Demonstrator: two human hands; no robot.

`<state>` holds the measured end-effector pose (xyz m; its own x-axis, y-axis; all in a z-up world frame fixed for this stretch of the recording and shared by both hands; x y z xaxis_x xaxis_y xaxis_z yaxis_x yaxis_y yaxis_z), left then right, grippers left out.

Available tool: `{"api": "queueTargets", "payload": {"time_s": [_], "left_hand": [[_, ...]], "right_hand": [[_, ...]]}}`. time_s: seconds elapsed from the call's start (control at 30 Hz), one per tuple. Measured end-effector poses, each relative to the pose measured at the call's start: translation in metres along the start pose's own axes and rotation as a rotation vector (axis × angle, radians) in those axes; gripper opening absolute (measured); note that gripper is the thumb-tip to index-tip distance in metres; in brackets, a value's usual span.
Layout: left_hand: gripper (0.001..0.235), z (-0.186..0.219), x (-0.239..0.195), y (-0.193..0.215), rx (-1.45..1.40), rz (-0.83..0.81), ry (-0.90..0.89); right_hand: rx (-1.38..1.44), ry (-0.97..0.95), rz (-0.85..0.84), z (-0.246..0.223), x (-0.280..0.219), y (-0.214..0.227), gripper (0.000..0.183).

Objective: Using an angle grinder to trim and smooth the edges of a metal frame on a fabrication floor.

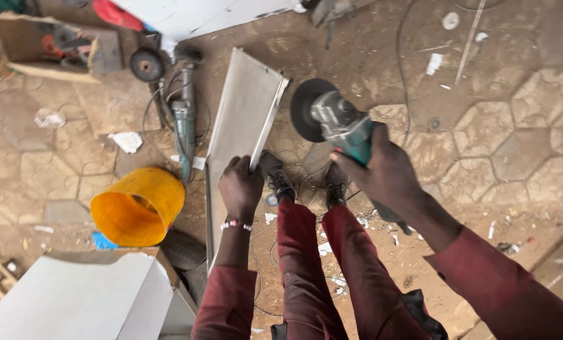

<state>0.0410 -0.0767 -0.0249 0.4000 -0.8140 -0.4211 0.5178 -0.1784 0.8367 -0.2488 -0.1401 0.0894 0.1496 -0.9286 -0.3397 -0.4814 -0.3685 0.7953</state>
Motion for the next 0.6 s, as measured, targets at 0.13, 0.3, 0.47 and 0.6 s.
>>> {"api": "queueTargets", "payload": {"time_s": [0.13,0.3,0.47,0.6], "left_hand": [[0.010,0.003,0.019,0.013,-0.031,0.075,-0.022],[0.013,0.005,0.014,0.015,-0.028,0.066,-0.005],[0.013,0.008,0.000,0.015,0.015,0.051,-0.017],[0.009,-0.004,-0.015,0.006,0.071,0.006,-0.065]], "right_hand": [[-0.022,0.097,0.013,-0.003,0.007,0.006,0.067],[0.030,0.184,-0.016,-0.033,0.026,0.008,0.071],[0.039,0.175,-0.049,-0.038,0.035,0.014,0.063],[0.051,0.006,-0.206,-0.019,0.030,0.032,0.066]]}}
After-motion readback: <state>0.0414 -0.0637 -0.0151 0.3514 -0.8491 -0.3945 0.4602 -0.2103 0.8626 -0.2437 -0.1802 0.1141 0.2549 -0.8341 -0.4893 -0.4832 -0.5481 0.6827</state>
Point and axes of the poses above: each hand's wrist, its own x-axis towards the middle knuckle, its own y-axis out of the back of the hand, z = x × y, the point moved 6 cm from there along x, towards the middle knuckle, and after that the axes turned 8 degrees about y, right-handed, at the moved point
